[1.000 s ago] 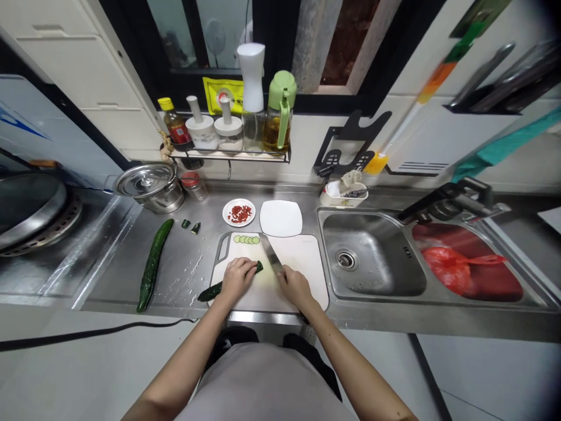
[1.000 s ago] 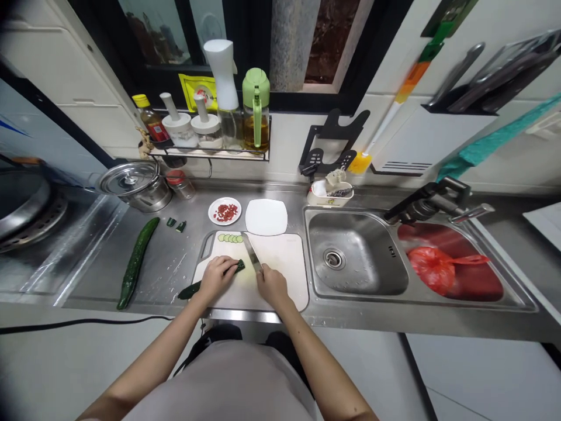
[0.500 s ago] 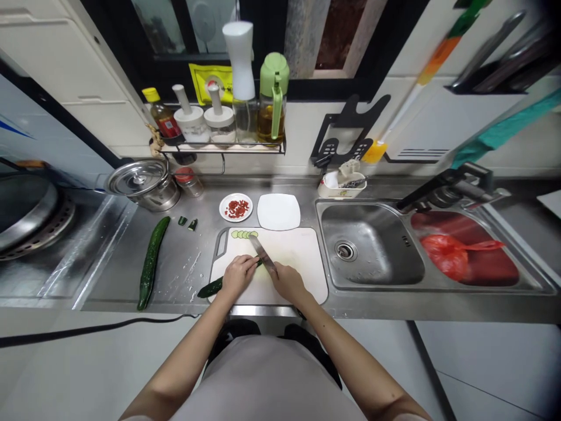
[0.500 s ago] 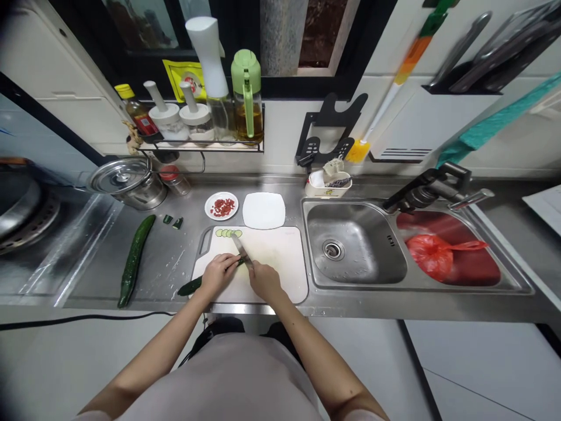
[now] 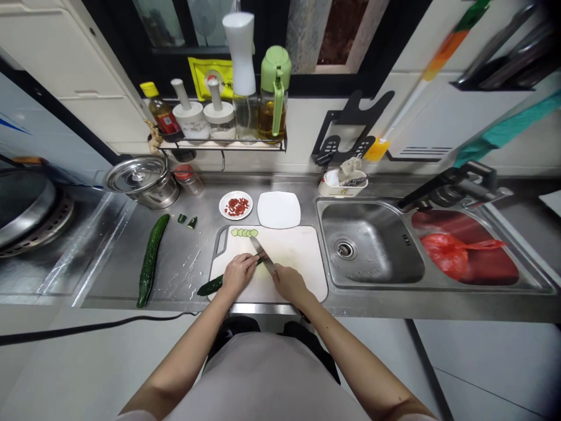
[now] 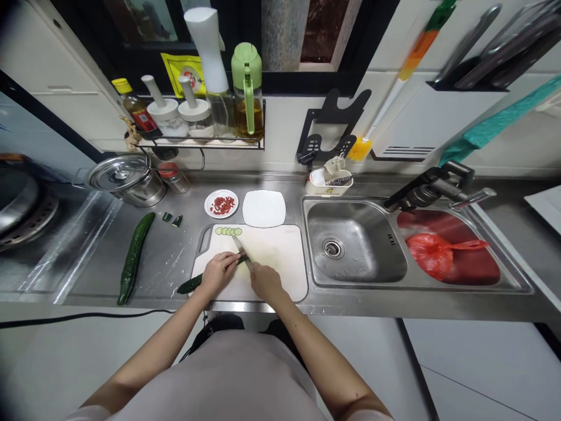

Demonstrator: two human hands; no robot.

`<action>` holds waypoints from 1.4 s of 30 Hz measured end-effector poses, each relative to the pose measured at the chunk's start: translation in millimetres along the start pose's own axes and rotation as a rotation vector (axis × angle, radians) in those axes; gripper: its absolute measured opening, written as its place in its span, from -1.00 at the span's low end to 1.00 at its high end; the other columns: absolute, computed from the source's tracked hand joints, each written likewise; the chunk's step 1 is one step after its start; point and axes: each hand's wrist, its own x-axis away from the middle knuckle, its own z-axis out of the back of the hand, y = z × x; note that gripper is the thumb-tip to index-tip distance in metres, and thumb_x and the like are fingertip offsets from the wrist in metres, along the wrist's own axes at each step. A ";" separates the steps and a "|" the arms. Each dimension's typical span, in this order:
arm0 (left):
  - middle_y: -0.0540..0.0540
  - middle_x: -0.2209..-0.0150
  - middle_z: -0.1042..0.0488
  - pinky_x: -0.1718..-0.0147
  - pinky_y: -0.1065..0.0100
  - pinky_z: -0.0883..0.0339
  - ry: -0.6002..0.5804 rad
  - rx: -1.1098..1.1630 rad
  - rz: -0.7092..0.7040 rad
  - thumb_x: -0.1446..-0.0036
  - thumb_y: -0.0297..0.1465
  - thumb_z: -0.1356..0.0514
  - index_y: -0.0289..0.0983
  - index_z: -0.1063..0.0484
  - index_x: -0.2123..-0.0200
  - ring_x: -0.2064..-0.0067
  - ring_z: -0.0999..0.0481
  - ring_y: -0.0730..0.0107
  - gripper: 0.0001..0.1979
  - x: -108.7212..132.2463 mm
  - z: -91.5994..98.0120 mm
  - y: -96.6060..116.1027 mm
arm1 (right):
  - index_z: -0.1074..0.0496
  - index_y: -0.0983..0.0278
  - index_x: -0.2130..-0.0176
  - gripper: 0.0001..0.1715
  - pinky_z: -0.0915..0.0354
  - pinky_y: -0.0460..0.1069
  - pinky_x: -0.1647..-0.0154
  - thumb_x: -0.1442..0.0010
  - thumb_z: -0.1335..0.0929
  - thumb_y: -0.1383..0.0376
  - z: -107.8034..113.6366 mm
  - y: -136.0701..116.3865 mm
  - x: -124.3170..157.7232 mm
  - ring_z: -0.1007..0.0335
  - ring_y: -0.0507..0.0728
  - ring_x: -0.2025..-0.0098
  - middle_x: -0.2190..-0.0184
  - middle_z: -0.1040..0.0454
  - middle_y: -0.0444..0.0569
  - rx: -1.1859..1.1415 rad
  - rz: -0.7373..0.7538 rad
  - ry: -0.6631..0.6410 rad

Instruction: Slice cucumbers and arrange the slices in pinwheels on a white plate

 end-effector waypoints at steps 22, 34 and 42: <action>-0.08 0.16 -0.55 0.13 0.30 -0.39 0.079 0.007 -0.053 -0.28 -0.36 -0.11 -0.16 -0.55 0.09 0.13 -0.48 0.32 -0.76 -0.8 -0.5 -0.1 | -0.39 0.34 0.02 -0.65 -0.20 0.01 0.24 -0.34 -0.14 0.31 3.5 8.1 27.6 -0.48 0.24 0.10 0.17 -0.55 0.17 0.035 -0.032 -0.125; -0.09 0.17 -0.55 0.12 0.30 -0.38 0.071 0.025 -0.057 -0.29 -0.35 -0.08 -0.18 -0.54 0.07 0.12 -0.48 0.33 -0.74 -0.7 -1.0 -0.7 | -0.39 0.34 0.01 -0.65 -0.22 0.02 0.20 -0.34 -0.14 0.33 8.0 -1.7 21.9 -0.47 0.24 0.08 0.15 -0.54 0.17 0.046 -0.048 -0.155; -0.09 0.16 -0.55 0.14 0.31 -0.38 0.079 0.016 -0.067 -0.29 -0.35 -0.09 -0.17 -0.53 0.07 0.12 -0.48 0.33 -0.74 -0.2 -2.6 -1.8 | -0.37 0.35 -0.01 -0.63 -0.24 0.02 0.19 -0.34 -0.13 0.34 5.2 -6.4 12.7 -0.47 0.23 0.08 0.14 -0.54 0.18 0.054 -0.038 -0.143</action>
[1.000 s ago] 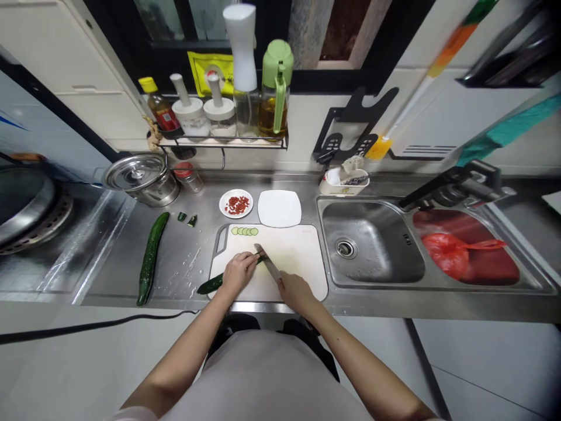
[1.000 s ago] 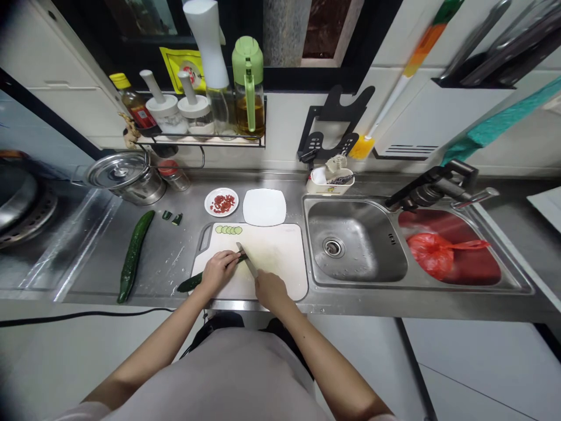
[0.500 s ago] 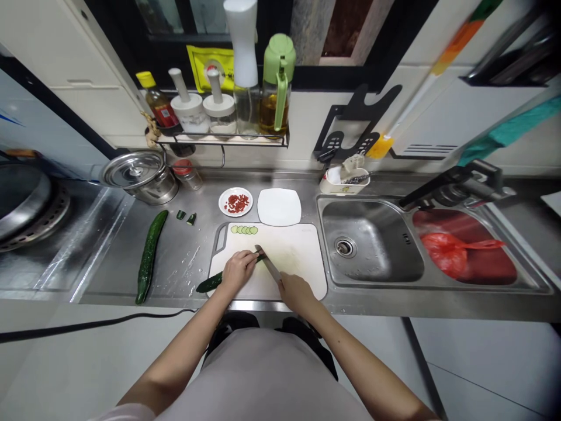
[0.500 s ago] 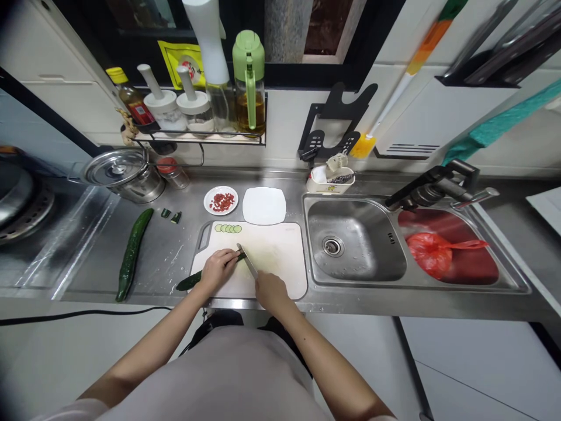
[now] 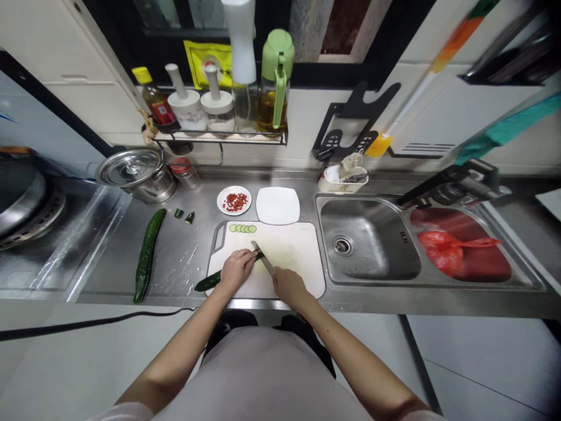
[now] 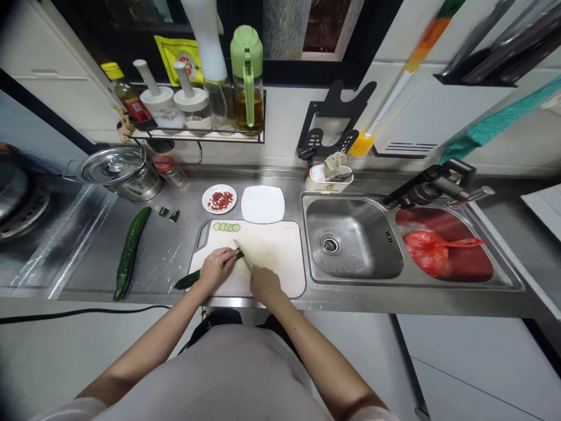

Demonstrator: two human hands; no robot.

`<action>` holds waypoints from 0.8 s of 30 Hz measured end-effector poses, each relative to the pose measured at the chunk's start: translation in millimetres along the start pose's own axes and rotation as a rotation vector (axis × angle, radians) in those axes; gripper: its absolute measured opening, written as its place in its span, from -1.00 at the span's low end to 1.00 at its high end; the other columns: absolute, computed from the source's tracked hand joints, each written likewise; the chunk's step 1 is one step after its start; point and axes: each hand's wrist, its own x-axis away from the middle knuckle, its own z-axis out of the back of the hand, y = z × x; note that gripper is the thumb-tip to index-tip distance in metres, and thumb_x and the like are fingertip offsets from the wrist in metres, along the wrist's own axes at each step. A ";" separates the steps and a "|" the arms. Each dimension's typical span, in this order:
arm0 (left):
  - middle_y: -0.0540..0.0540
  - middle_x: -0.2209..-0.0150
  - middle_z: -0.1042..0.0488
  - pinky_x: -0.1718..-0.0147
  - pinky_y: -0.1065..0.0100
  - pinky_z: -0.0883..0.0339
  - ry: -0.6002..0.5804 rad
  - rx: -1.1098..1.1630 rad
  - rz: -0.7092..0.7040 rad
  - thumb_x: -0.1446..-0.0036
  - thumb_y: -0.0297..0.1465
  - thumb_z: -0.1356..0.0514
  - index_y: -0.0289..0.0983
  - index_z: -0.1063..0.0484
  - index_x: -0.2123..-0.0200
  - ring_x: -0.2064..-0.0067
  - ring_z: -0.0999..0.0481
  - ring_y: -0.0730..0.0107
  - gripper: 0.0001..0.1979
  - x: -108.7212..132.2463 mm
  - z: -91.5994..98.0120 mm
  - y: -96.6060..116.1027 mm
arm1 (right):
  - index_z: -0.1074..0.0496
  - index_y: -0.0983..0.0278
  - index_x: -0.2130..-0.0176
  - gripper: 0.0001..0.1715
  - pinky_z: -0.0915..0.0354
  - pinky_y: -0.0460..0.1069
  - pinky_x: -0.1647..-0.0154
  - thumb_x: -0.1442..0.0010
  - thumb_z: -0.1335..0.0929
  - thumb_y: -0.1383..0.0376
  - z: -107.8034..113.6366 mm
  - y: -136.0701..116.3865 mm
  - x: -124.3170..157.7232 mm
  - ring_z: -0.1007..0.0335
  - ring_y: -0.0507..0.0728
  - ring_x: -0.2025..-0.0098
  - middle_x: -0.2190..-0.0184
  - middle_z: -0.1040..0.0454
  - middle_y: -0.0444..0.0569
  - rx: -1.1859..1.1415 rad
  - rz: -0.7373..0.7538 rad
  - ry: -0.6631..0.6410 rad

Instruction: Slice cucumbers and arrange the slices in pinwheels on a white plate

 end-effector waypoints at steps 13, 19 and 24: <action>-0.08 0.16 -0.54 0.13 0.30 -0.39 0.002 0.003 0.003 -0.26 -0.39 -0.11 -0.16 -0.54 0.08 0.13 -0.48 0.33 -0.76 -0.2 -0.7 -1.3 | -0.37 0.37 0.02 -0.65 -0.29 0.03 0.17 -0.33 -0.13 0.39 -5.6 -8.8 -11.8 -0.48 0.22 0.08 0.15 -0.53 0.19 0.010 -0.005 0.043; -0.09 0.15 -0.54 0.11 0.29 -0.40 -0.011 0.004 0.007 -0.26 -0.38 -0.10 -0.15 -0.54 0.08 0.12 -0.48 0.32 -0.75 -0.2 -0.4 -1.0 | -0.35 0.36 0.02 -0.67 -0.29 0.02 0.18 -0.34 -0.12 0.38 -9.6 -12.4 -18.2 -0.48 0.21 0.08 0.15 -0.52 0.18 0.024 -0.014 0.061; -0.08 0.13 -0.54 0.09 0.28 -0.39 -0.018 0.005 0.015 -0.27 -0.38 -0.10 -0.15 -0.54 0.08 0.11 -0.48 0.32 -0.75 -0.2 0.8 0.5 | -0.34 0.37 0.02 -0.66 -0.30 0.02 0.19 -0.35 -0.11 0.37 -13.9 -13.6 -23.2 -0.48 0.20 0.10 0.17 -0.52 0.19 0.023 -0.002 0.081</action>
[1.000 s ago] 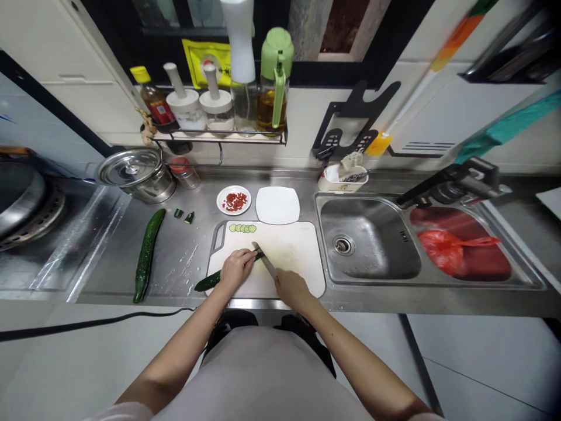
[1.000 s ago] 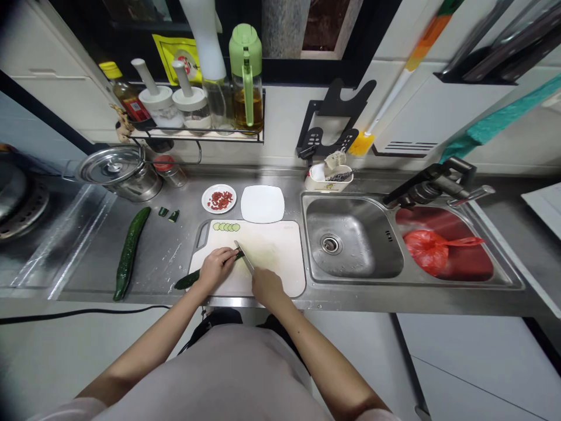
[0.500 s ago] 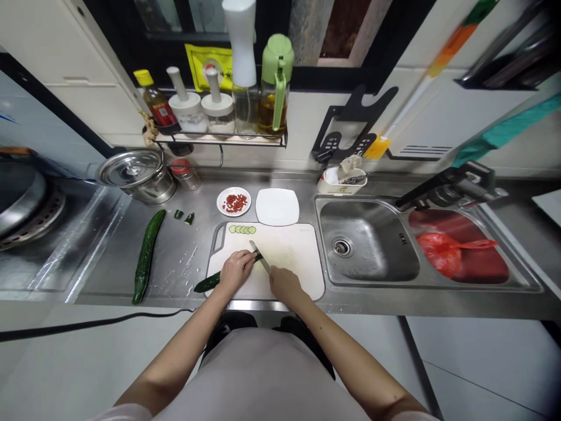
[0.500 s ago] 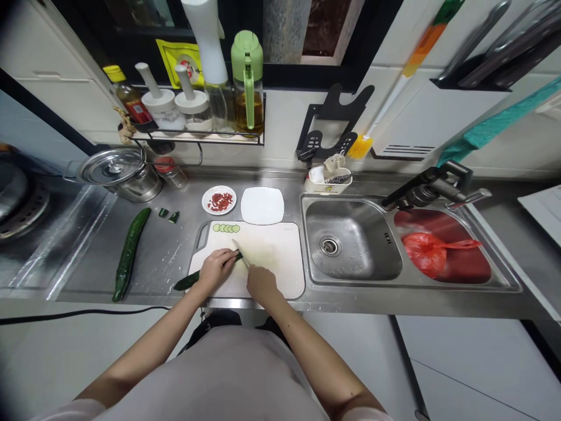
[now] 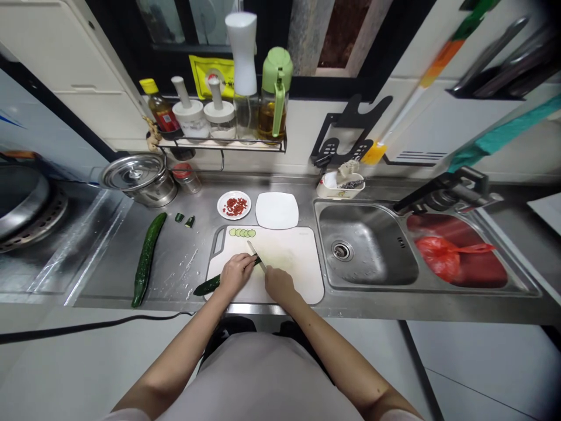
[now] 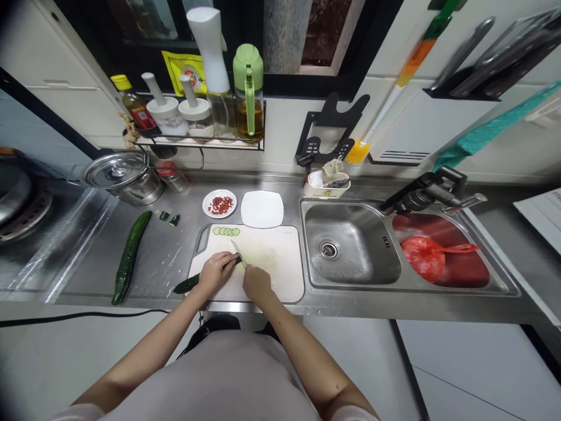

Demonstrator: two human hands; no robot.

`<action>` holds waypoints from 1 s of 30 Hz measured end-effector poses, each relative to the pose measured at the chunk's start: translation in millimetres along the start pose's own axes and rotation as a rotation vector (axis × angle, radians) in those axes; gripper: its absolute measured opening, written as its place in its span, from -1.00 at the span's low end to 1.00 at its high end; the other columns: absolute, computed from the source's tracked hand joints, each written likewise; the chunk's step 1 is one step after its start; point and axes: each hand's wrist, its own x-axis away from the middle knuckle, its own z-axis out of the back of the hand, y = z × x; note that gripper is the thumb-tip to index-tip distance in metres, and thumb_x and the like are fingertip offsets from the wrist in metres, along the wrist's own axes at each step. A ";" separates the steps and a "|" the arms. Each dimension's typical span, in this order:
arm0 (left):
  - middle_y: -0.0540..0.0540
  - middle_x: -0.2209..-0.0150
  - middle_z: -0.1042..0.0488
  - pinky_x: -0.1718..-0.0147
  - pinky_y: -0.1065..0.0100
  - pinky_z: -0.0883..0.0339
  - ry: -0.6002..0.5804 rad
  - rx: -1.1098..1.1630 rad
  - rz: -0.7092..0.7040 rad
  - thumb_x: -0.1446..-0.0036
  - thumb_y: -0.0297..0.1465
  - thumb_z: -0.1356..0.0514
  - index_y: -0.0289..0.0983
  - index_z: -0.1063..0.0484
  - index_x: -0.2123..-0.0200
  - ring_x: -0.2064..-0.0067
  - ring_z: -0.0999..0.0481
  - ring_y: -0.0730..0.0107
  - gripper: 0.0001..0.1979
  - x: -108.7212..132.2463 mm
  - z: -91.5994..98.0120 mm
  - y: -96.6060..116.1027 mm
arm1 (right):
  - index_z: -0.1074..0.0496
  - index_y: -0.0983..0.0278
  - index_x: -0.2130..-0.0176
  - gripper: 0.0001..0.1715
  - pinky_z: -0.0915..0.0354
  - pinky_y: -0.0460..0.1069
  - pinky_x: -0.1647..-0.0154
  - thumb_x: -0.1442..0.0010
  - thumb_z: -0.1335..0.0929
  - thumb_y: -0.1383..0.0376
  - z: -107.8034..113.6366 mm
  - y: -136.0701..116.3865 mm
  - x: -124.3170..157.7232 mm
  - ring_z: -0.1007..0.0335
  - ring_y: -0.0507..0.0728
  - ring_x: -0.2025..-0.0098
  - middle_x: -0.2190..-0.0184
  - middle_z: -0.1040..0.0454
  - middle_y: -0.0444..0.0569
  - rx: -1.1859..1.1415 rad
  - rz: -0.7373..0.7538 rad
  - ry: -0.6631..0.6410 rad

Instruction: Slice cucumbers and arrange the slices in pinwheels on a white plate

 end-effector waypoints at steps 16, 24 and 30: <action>-0.07 0.16 -0.56 0.12 0.31 -0.38 0.001 -0.036 0.030 -0.28 -0.34 -0.09 -0.15 -0.54 0.08 0.12 -0.49 0.32 -0.75 0.2 3.4 5.5 | -0.39 0.32 0.04 -0.66 -0.20 -0.03 0.24 -0.32 -0.14 0.32 0.9 14.0 0.2 -0.47 0.18 0.14 0.21 -0.54 0.11 -0.043 -0.015 0.046; -0.10 0.09 -0.57 0.08 0.24 -0.39 0.160 0.053 0.206 -0.27 -0.31 -0.07 -0.16 -0.53 0.06 0.07 -0.52 0.24 -0.72 -0.1 17.3 3.3 | -0.32 0.15 -0.15 -0.55 -0.11 0.02 0.18 -0.34 -0.13 0.36 13.4 33.2 12.6 -0.39 0.17 0.15 0.21 -0.48 0.09 0.146 -0.060 0.246; -0.12 0.10 -0.57 0.14 0.29 -0.43 0.327 0.305 0.383 -0.27 -0.25 -0.06 -0.22 -0.53 0.08 0.12 -0.55 0.28 -0.69 -14.7 36.0 -2.2 | -0.31 0.17 -0.23 -0.44 0.00 0.07 0.10 -0.28 -0.18 0.41 13.3 53.4 16.7 -0.24 0.20 0.16 0.23 -0.41 0.11 0.209 0.001 0.500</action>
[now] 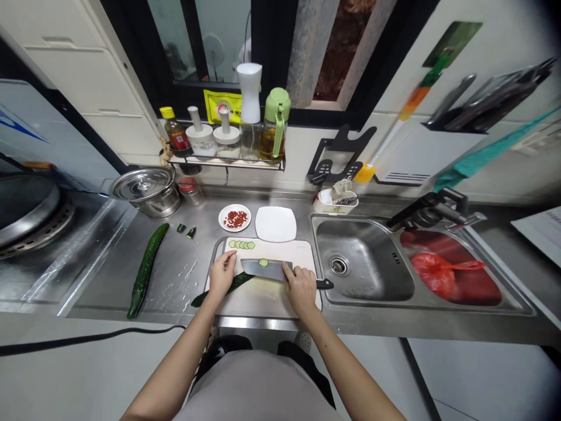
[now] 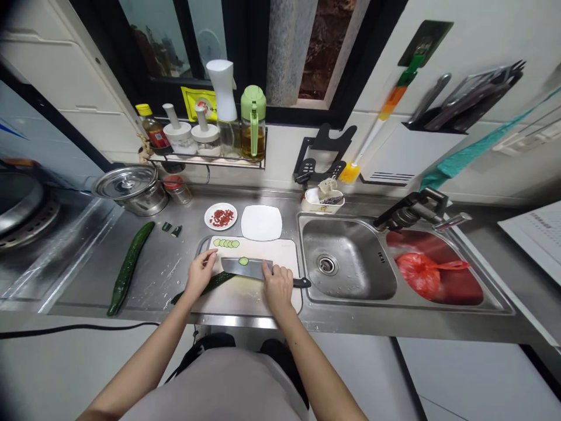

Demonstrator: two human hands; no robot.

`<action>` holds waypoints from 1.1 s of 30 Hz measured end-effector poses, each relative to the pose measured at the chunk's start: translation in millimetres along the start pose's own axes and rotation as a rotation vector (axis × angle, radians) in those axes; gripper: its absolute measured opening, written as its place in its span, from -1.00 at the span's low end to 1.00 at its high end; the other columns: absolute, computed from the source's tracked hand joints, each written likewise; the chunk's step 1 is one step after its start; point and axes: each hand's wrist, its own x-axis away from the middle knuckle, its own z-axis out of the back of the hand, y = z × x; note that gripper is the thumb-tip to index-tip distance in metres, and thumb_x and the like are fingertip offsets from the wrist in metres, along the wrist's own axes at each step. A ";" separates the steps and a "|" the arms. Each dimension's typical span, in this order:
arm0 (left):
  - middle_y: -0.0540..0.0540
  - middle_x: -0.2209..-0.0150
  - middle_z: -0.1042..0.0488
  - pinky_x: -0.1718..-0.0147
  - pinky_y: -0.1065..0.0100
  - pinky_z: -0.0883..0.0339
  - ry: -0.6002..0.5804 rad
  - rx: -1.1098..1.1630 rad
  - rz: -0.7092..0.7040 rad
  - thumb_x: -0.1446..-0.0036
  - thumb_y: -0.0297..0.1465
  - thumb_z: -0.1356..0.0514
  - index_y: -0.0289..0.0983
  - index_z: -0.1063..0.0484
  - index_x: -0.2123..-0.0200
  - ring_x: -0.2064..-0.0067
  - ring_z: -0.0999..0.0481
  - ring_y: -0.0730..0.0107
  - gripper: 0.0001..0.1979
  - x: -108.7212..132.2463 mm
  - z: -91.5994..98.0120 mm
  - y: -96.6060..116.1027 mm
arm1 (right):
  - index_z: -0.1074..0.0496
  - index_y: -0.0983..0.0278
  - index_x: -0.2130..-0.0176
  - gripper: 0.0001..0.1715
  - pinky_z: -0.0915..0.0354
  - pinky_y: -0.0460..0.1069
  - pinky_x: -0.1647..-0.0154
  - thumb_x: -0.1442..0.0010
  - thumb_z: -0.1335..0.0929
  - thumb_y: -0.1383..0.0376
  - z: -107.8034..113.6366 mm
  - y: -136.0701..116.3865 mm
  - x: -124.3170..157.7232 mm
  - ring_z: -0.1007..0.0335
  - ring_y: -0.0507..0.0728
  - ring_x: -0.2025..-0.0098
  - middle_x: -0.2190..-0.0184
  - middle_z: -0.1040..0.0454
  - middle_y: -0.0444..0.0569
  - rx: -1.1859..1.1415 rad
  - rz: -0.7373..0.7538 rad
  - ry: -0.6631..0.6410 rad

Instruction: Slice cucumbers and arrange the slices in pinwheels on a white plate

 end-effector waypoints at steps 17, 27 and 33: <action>-0.10 0.18 -0.56 0.02 0.18 -0.30 -0.388 -0.206 -0.307 -0.17 -0.31 -0.19 -0.15 -0.56 0.19 0.09 -0.50 0.22 -0.82 8.0 -25.8 39.1 | -0.37 0.18 -0.18 -0.49 0.02 0.07 0.13 -0.27 -0.21 0.39 -16.8 8.9 14.4 -0.17 0.19 0.21 0.29 -0.40 0.08 0.010 0.090 0.076; 0.01 0.39 -0.56 0.23 0.33 -0.32 -0.323 -0.124 -0.129 -0.09 -0.43 -0.21 -0.19 -0.50 0.38 0.28 -0.51 0.34 -0.94 -2.4 -29.1 42.2 | -0.38 0.15 -0.17 -0.50 0.03 0.05 0.12 -0.26 -0.25 0.37 -19.2 11.1 14.4 -0.21 0.18 0.18 0.25 -0.43 0.05 -0.018 0.040 0.029; 0.01 0.44 -0.54 0.32 0.39 -0.29 -0.154 -0.069 0.153 -0.09 -0.38 -0.21 -0.23 -0.50 0.36 0.38 -0.49 0.41 -0.93 -32.2 -29.0 17.0 | -0.37 0.15 -0.17 -0.48 0.03 0.03 0.11 -0.23 -0.30 0.36 -17.8 25.8 14.9 -0.24 0.17 0.16 0.25 -0.44 0.02 -0.015 -0.065 -0.001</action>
